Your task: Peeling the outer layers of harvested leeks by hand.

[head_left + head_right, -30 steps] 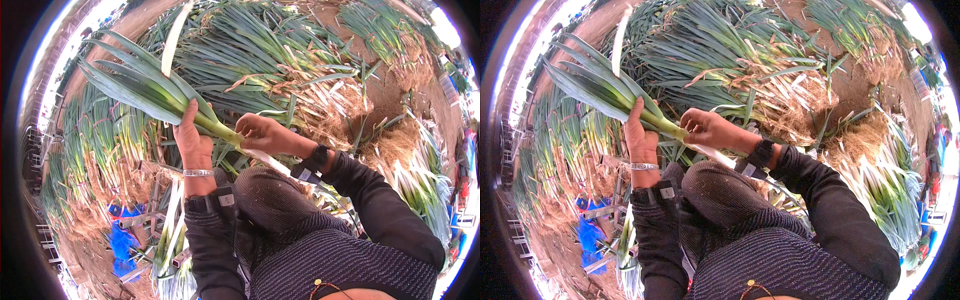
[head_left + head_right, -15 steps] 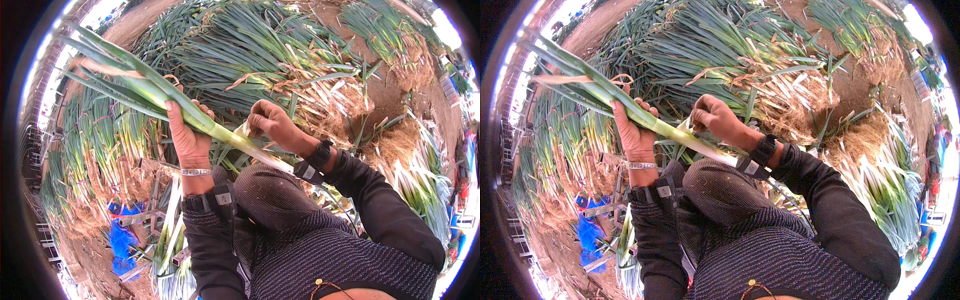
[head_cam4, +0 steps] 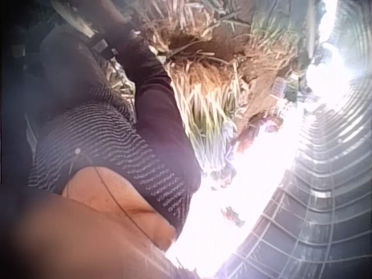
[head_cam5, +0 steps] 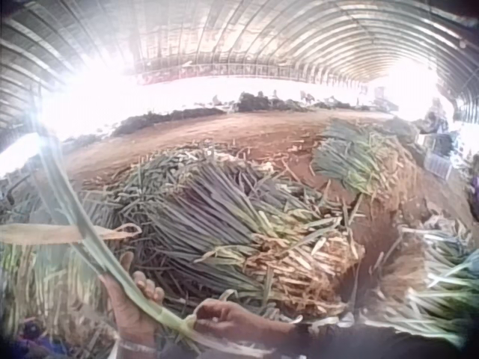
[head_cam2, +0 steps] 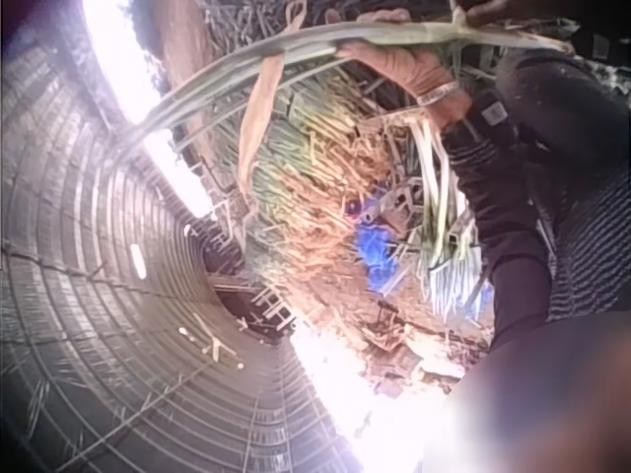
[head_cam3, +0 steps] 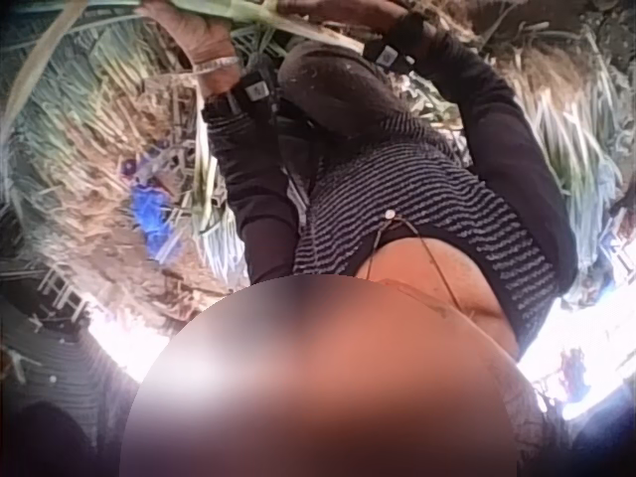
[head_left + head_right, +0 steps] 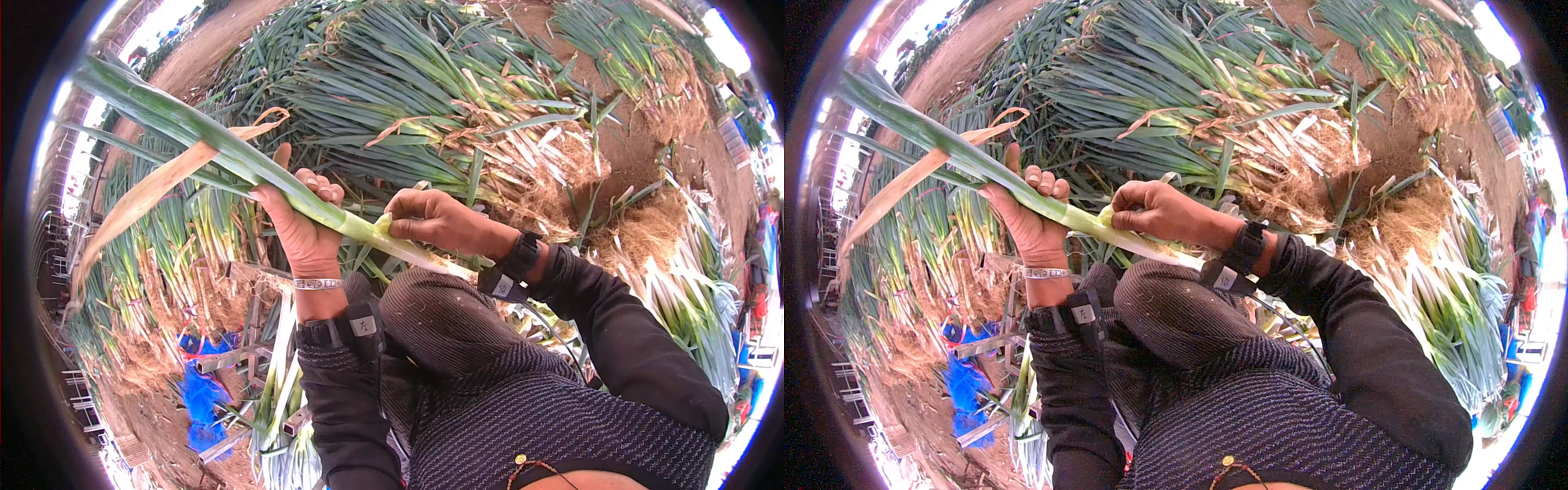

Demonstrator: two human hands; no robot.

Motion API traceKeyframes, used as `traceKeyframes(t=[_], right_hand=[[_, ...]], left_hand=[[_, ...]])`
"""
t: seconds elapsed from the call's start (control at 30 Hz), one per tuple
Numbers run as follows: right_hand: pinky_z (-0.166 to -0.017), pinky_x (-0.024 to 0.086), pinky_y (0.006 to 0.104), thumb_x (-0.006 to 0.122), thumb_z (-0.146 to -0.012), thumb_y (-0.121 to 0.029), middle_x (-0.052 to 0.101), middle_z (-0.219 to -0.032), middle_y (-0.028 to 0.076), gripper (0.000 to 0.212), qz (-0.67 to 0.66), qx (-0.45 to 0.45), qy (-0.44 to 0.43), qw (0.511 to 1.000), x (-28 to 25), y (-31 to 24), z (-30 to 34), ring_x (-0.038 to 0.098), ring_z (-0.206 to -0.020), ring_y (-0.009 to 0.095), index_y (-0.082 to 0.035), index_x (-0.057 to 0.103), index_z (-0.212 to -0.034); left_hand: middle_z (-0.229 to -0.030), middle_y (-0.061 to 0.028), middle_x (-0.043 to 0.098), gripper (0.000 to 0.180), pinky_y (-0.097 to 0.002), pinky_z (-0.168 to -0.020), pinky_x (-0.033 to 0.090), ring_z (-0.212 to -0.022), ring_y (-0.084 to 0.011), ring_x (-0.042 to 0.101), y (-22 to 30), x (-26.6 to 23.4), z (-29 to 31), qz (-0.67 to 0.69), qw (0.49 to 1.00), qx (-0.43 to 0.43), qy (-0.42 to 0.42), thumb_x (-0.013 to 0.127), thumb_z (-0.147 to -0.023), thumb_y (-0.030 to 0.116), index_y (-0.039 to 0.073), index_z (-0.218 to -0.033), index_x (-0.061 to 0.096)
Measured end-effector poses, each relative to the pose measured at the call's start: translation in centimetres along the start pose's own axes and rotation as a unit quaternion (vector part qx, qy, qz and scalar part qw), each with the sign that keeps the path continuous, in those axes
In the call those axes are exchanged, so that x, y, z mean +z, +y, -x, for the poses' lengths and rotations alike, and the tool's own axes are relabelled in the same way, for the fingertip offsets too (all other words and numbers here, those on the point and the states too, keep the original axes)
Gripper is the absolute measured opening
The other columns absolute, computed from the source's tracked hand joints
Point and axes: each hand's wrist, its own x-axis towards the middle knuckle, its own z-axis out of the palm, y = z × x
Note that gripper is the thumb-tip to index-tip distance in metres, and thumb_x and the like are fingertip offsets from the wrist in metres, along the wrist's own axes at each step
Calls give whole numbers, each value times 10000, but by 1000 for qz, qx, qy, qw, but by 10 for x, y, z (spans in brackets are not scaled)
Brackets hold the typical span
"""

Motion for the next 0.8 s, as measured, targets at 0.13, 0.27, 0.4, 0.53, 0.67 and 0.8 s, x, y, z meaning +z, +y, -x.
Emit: traceKeyframes(t=[0.13, 0.27, 0.4, 0.53, 0.67, 0.8], right_hand=[[-750, 435, 238, 585, -951, -190, 597, -887, 3, 194, -63, 45, 32, 996, 1, 13, -2, 516, -838, 70, -6, 585, -1009], [-729, 431, 249, 563, -955, -197, 595, -878, 30, 208, -32, 92, 108, 989, 8, 15, 1, 515, -813, 90, 8, 578, -985], [-756, 485, 293, 464, -994, -144, 609, -944, 90, 157, -426, 220, 153, 864, 8, 10, -1, 590, -803, 173, -18, 537, -1051], [-616, 445, 253, 433, -1005, -191, 467, -693, -17, 134, -584, 196, 55, 786, -2, 22, 0, 463, -563, 101, -70, 483, -975], [-474, 348, 239, 467, -997, -222, 338, -616, -64, 116, -407, 155, 37, 900, -25, 11, 14, 331, -483, 46, -111, 483, -970], [-414, 249, 208, 487, -983, -166, 330, -593, -66, 99, -276, 119, 14, 954, -65, 26, 47, 310, -466, 37, -86, 494, -1040]], left_hand=[[-684, 9, 576, 850, -273, -540, 425, -574, -136, 560, 0, -2, 0, 43, 998, -8, -37, 640, -689, 691, 125, -1307, 497], [-681, 10, 576, 877, -268, -537, 403, -555, -121, 540, 4, -3, 0, 100, 988, -10, -120, 627, -666, 715, 136, -1316, 526], [-663, 17, 560, 882, -262, -542, 403, -544, -105, 525, 9, -4, 1, 120, 985, -6, -123, 630, -663, 720, 121, -1304, 539], [-679, 38, 543, 890, -232, -552, 394, -565, -68, 524, 18, -6, -2, 138, 982, -1, -125, 731, -610, 646, 60, -1259, 568], [-677, 48, 547, 884, -221, -547, 382, -563, -52, 523, 37, -24, -5, 151, 984, 25, -96, 742, -607, 633, 30, -1232, 575], [-656, 32, 579, 860, -233, -547, 408, -533, -68, 536, 72, -47, -6, 167, 983, 51, -65, 706, -624, 673, 12, -1166, 611]])
